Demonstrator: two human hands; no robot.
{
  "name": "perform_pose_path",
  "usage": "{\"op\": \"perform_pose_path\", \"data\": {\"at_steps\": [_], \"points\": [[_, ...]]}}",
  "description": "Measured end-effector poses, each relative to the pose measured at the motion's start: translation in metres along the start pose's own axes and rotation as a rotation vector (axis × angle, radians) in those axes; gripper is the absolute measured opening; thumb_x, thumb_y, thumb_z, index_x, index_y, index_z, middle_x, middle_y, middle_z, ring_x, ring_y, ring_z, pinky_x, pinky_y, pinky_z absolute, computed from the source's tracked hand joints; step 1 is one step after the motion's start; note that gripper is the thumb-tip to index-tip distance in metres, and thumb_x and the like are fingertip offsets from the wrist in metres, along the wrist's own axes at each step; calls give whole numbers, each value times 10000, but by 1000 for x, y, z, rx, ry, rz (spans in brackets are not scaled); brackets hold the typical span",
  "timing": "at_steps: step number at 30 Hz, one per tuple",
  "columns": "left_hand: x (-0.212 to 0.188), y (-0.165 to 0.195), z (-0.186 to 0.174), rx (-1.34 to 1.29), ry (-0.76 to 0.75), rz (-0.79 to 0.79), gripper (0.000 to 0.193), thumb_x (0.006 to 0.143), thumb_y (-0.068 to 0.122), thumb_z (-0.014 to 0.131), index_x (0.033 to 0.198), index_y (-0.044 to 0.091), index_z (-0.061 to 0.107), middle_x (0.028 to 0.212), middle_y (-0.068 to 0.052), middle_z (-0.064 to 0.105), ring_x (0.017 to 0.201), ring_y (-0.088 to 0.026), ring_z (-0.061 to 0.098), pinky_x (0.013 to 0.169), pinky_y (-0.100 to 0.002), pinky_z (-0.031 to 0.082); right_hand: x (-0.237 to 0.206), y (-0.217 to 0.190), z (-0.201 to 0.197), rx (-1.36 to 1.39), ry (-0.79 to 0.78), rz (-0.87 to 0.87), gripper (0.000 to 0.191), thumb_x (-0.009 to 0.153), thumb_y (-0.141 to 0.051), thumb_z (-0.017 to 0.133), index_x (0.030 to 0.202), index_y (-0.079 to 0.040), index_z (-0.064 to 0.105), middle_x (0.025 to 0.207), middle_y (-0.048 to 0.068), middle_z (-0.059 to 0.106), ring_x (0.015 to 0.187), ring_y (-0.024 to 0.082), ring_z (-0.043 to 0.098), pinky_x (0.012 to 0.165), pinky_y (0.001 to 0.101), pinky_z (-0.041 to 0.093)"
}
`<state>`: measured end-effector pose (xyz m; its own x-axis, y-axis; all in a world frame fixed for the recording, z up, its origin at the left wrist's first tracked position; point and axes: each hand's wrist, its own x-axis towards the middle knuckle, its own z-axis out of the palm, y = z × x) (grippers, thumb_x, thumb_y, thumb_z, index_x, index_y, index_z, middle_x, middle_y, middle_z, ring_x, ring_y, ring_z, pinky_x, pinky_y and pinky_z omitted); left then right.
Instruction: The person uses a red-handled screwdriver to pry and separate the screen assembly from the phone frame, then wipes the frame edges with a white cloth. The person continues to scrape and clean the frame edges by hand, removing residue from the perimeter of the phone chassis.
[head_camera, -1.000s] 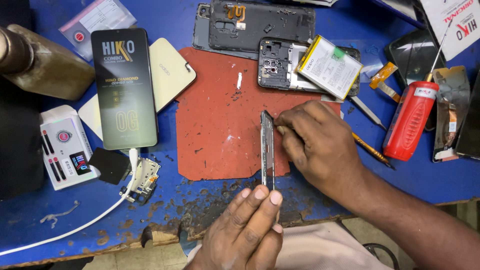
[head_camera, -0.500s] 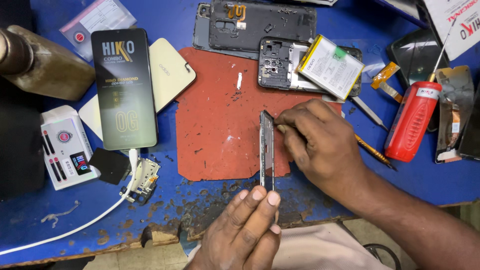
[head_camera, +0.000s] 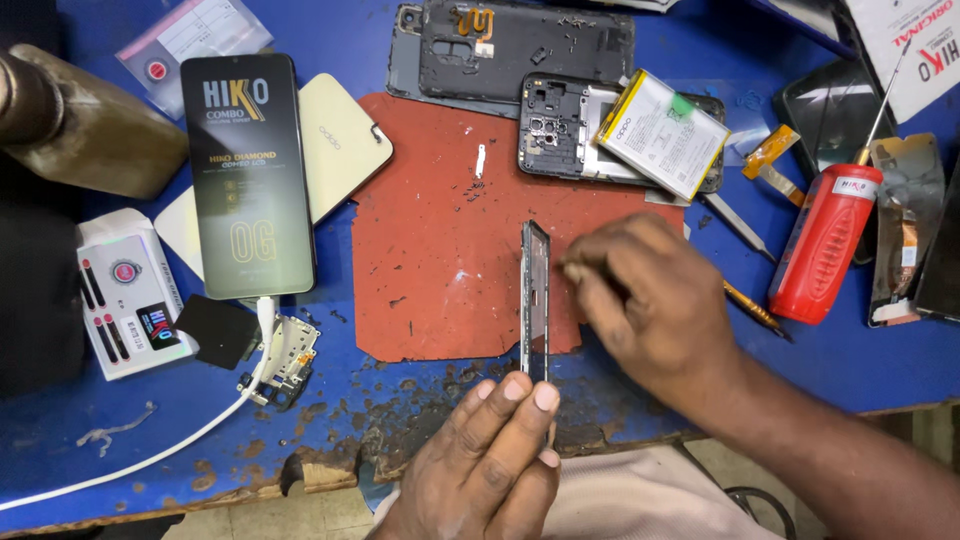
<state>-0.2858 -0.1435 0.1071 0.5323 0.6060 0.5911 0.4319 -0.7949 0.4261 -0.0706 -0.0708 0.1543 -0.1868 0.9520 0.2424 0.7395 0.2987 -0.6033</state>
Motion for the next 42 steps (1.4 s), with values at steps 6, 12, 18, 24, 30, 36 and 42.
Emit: {"op": "perform_pose_path", "data": {"at_steps": [6,12,18,24,30,36,42], "points": [[0,1,1,12,15,-18,220,1044,86,720,852,61,615,1376,-169,628,1349,-333,596,1100,-479,566,10,6,3,-71,13,-24,112,893,20,730,1002,14,705,952,135,684,864,273,686,762,363,552],[0,-1,2,7,10,-6,248,1050,95,721,829,74,610,1389,-162,626,1367,-332,580,1122,-479,545,12,6,4,-71,3,-14,127,889,11,739,1012,19,707,955,137,679,849,263,683,735,352,551],[-1,0,2,-1,7,-11,255,1052,91,729,830,80,604,1393,-152,627,1377,-326,573,1132,-471,542,11,6,4,-68,7,1,129,889,13,737,1015,15,710,960,136,681,845,260,684,729,351,558],[0,-2,4,-3,27,7,245,1042,86,734,833,75,607,1363,-169,640,1337,-341,603,1116,-480,542,11,5,3,-79,-15,-27,140,891,7,730,1027,10,699,960,137,672,861,274,687,746,367,555],[1,-2,4,4,34,36,186,1064,86,736,940,77,598,1366,-164,640,1324,-338,622,1108,-468,562,2,0,2,-106,-51,-69,147,869,-14,726,1007,-2,678,964,134,660,909,317,663,802,417,537],[1,-2,3,-13,14,45,172,1047,91,734,959,64,589,1355,-179,643,1308,-347,633,1091,-471,573,-14,-9,2,-60,-75,-34,166,842,3,730,998,-11,676,949,127,658,888,311,660,771,402,537],[0,2,4,-13,15,40,169,1039,86,737,980,56,581,1347,-194,642,1294,-358,639,1082,-475,577,-31,-14,-2,3,-103,-8,206,814,17,720,1011,-16,673,951,112,668,886,295,669,769,391,548]]}}
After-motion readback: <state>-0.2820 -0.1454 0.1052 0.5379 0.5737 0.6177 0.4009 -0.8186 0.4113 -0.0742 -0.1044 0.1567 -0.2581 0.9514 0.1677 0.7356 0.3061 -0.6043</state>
